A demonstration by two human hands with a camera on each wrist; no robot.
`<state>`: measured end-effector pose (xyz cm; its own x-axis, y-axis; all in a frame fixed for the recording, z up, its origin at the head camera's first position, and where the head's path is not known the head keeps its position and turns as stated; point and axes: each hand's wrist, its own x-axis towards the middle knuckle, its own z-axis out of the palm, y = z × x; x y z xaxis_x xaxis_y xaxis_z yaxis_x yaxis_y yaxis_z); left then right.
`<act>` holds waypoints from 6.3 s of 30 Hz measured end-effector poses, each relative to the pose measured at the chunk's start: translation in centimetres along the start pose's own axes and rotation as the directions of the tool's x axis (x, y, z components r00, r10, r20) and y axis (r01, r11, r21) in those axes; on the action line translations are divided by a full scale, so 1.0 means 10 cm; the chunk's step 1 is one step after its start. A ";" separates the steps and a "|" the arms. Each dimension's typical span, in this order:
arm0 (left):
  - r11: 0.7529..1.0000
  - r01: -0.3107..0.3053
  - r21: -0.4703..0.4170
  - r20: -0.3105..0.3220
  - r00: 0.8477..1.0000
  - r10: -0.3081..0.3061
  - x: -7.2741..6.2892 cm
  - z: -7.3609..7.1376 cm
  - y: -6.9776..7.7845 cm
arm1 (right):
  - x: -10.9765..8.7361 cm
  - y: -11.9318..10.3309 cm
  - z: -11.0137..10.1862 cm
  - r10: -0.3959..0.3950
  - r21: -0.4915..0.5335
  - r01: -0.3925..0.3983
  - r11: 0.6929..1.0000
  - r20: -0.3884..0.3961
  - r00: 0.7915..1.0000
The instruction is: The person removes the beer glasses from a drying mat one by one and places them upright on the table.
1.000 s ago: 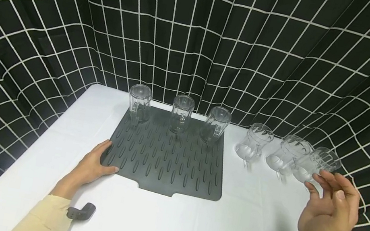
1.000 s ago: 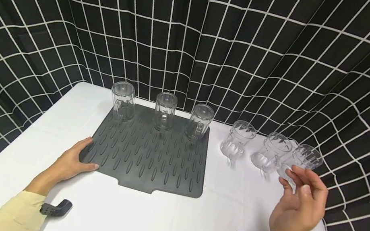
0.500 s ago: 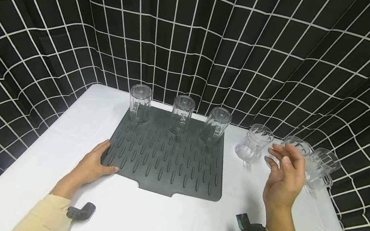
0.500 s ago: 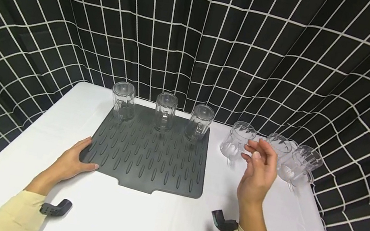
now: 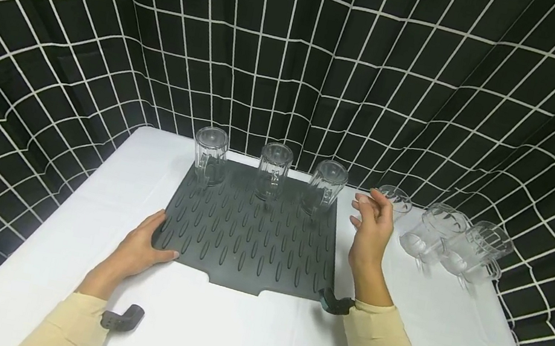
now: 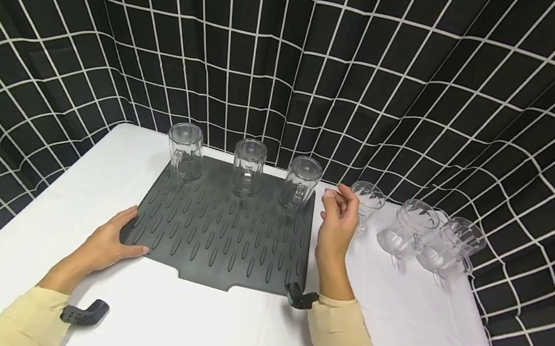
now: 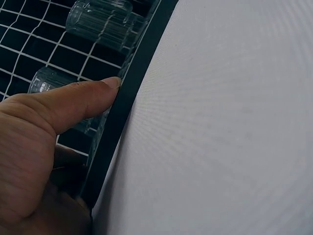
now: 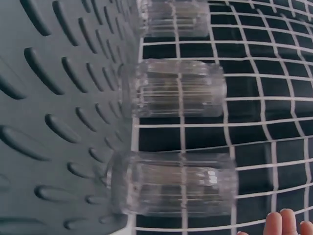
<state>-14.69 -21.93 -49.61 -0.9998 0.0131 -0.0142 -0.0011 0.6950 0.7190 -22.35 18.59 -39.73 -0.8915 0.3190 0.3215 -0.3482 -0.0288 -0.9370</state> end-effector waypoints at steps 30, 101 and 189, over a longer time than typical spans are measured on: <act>1.000 0.001 0.008 0.007 1.000 -0.001 0.01 0.00 -0.01 | 0.10 0.60 0.25 0.305 -0.005 -0.305 0.952 0.033 0.952; 1.000 -0.009 0.005 0.001 1.000 0.009 0.02 0.02 0.00 | -0.31 0.12 -0.04 -0.029 0.185 0.045 0.982 -0.088 0.996; 0.872 -0.304 -0.384 -0.066 0.951 0.303 0.19 0.35 1.69 | -1.03 -0.13 0.13 -0.433 -0.174 0.541 0.823 0.426 0.795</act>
<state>-16.51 -7.63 -39.88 -0.9521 0.1758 0.2501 0.2961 0.3260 0.8978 -13.04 14.11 -41.62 -0.6812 -0.1378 0.7190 -0.7185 0.3141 -0.6205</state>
